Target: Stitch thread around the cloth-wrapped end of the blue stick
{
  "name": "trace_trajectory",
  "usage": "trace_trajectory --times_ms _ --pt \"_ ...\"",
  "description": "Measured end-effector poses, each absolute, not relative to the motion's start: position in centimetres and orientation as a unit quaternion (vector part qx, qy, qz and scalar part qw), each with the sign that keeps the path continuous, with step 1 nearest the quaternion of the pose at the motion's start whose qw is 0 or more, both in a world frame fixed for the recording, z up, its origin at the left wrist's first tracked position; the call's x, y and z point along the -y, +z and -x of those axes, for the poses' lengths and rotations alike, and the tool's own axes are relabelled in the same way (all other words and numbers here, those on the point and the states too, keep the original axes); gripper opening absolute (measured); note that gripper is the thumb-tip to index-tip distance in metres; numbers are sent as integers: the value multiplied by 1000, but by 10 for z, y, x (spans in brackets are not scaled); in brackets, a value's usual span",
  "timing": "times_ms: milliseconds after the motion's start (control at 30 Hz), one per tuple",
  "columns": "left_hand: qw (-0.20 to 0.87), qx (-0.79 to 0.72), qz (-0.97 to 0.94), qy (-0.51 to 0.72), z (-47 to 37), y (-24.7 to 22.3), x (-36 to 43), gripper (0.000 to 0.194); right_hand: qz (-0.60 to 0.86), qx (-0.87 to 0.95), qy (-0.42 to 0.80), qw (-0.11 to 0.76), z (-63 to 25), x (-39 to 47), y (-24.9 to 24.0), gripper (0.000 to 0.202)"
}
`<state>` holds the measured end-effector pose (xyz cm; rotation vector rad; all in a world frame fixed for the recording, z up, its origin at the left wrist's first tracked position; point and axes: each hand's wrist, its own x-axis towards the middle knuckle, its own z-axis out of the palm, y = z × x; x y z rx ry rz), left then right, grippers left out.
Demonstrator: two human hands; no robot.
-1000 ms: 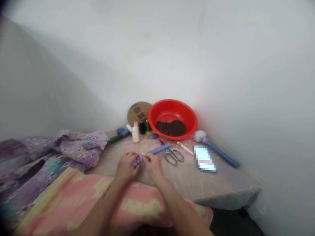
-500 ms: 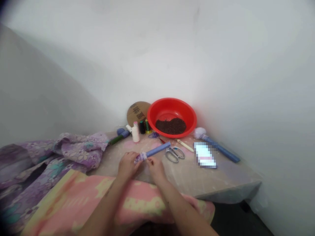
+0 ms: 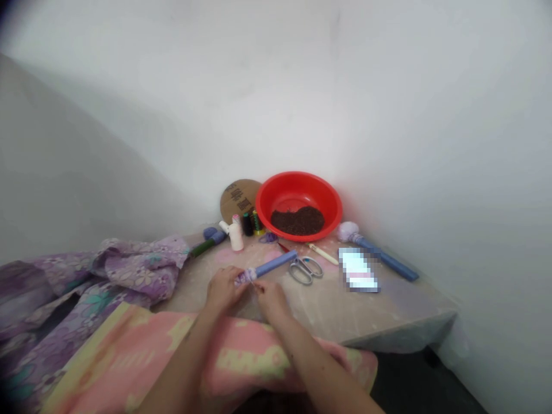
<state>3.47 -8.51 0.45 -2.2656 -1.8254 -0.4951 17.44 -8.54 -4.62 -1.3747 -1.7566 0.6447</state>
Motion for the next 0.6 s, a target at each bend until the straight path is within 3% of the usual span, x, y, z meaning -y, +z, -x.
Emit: trace_trajectory --times_ms 600 --pt "81 619 764 -161 -36 9 86 27 540 705 248 387 -174 89 -40 33"
